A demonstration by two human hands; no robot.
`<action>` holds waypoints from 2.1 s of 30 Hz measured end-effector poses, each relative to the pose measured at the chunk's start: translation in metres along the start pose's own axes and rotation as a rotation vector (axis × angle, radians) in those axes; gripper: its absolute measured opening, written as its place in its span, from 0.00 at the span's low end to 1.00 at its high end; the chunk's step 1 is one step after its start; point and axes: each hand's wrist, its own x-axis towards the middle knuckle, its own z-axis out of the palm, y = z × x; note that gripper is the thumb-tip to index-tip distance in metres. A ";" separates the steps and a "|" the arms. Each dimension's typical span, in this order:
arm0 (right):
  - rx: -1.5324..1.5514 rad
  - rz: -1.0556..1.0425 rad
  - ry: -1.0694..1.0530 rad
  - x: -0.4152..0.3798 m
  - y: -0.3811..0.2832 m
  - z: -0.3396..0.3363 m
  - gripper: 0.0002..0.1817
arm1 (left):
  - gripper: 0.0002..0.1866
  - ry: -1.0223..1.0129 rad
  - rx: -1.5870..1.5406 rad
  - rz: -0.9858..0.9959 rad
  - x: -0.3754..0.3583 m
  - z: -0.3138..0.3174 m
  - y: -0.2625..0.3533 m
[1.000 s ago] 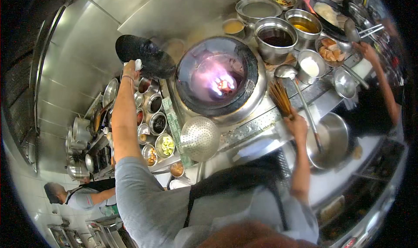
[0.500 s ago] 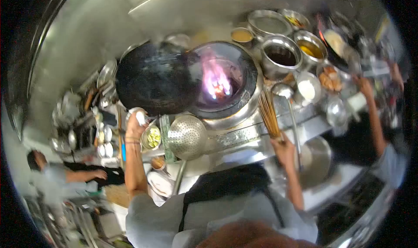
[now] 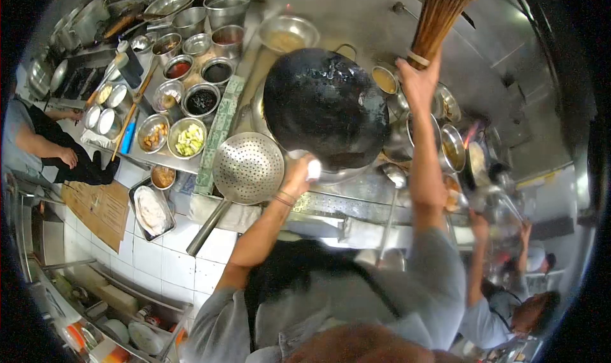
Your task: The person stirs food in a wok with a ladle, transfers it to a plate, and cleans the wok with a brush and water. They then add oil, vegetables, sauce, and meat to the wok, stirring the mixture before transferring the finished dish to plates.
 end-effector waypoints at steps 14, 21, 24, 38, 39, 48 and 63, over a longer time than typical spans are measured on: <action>-0.079 0.402 -1.111 -0.161 0.099 0.110 0.42 | 0.07 -0.017 0.057 -0.234 -0.011 0.018 0.015; -0.758 0.263 -0.420 -0.090 0.165 0.075 0.36 | 0.09 -0.163 -0.004 -0.225 0.017 -0.002 -0.001; -0.681 0.351 -0.373 -0.100 0.178 0.113 0.33 | 0.06 -0.154 0.025 -0.202 0.014 -0.002 -0.003; -0.259 0.071 -1.119 -0.178 0.109 -0.027 0.43 | 0.02 -0.023 0.496 0.270 -0.065 -0.019 0.036; -0.213 0.300 -0.910 -0.180 0.087 -0.027 0.42 | 0.01 -0.020 0.571 0.330 -0.073 -0.017 0.037; 0.347 0.321 -0.546 -0.243 0.015 0.004 0.40 | 0.08 0.123 0.936 0.650 -0.120 0.041 0.037; -0.020 0.490 -0.615 -0.255 0.074 -0.018 0.28 | 0.02 0.197 0.915 0.700 -0.118 0.008 0.018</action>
